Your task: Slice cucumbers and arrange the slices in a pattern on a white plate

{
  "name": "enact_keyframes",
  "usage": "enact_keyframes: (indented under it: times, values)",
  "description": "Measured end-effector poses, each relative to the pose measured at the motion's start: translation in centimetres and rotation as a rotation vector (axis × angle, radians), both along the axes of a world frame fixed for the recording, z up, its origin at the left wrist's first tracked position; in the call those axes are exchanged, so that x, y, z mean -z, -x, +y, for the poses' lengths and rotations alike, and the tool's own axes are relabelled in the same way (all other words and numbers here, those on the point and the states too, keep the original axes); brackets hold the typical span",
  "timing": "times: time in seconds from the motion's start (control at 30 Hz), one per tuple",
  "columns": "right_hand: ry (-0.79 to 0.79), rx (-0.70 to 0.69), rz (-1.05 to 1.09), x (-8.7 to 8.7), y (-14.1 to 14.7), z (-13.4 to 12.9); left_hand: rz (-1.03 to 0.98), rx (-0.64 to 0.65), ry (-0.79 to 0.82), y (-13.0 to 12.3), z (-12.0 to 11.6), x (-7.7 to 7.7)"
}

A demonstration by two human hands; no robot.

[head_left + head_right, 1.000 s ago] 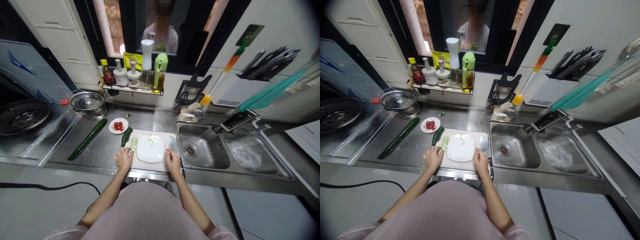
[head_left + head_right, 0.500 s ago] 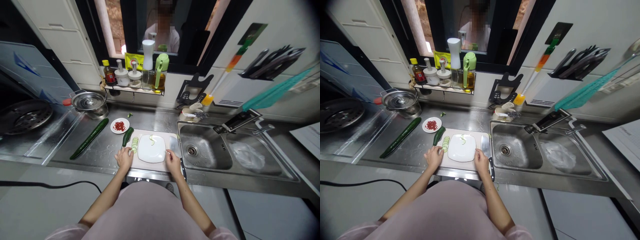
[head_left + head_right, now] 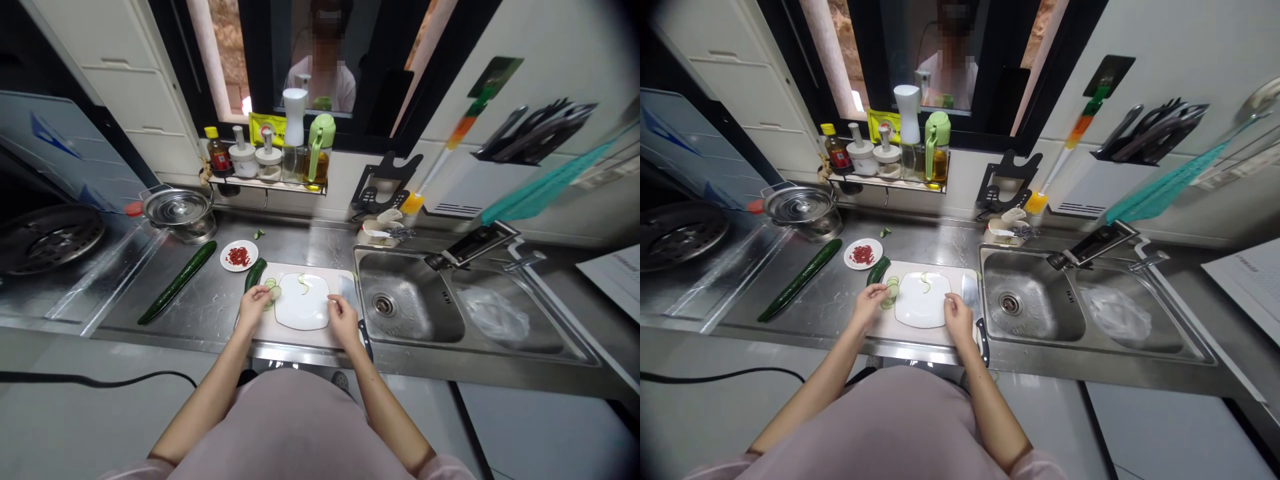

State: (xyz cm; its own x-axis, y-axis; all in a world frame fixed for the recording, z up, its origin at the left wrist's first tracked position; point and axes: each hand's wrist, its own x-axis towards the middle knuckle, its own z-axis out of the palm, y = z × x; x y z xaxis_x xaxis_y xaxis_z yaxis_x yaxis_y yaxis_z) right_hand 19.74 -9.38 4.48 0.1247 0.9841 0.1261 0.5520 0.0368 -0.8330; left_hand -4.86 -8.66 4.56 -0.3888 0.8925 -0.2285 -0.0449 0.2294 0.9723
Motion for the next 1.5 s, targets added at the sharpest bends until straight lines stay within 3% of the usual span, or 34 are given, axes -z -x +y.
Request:
enact_keyframes:
  times: [0.2, 0.37, 0.73, 1.2, 1.5]
  values:
    - [0.030, -0.181, 0.281, -5.5, 3.7, 2.6, -0.212, 0.158, -0.025, -1.6, 0.9, -5.8]
    - [0.060, -0.342, 0.414, -8.6, 6.0, 2.9, -0.209, 0.275, -0.105, -2.3, 0.7, -7.5]
    - [0.129, -0.366, 0.550, -8.3, 6.2, 2.8, -0.113, 0.352, -0.156, -2.9, 0.0, -7.7]
    - [0.553, -0.333, 0.783, -9.4, 6.0, 3.2, 0.317, 0.365, -0.274, -3.0, 0.4, -8.5]
    - [0.617, -0.340, 0.816, -10.1, 6.0, 3.3, 0.642, 0.407, -0.333, -2.8, 0.0, -9.0]
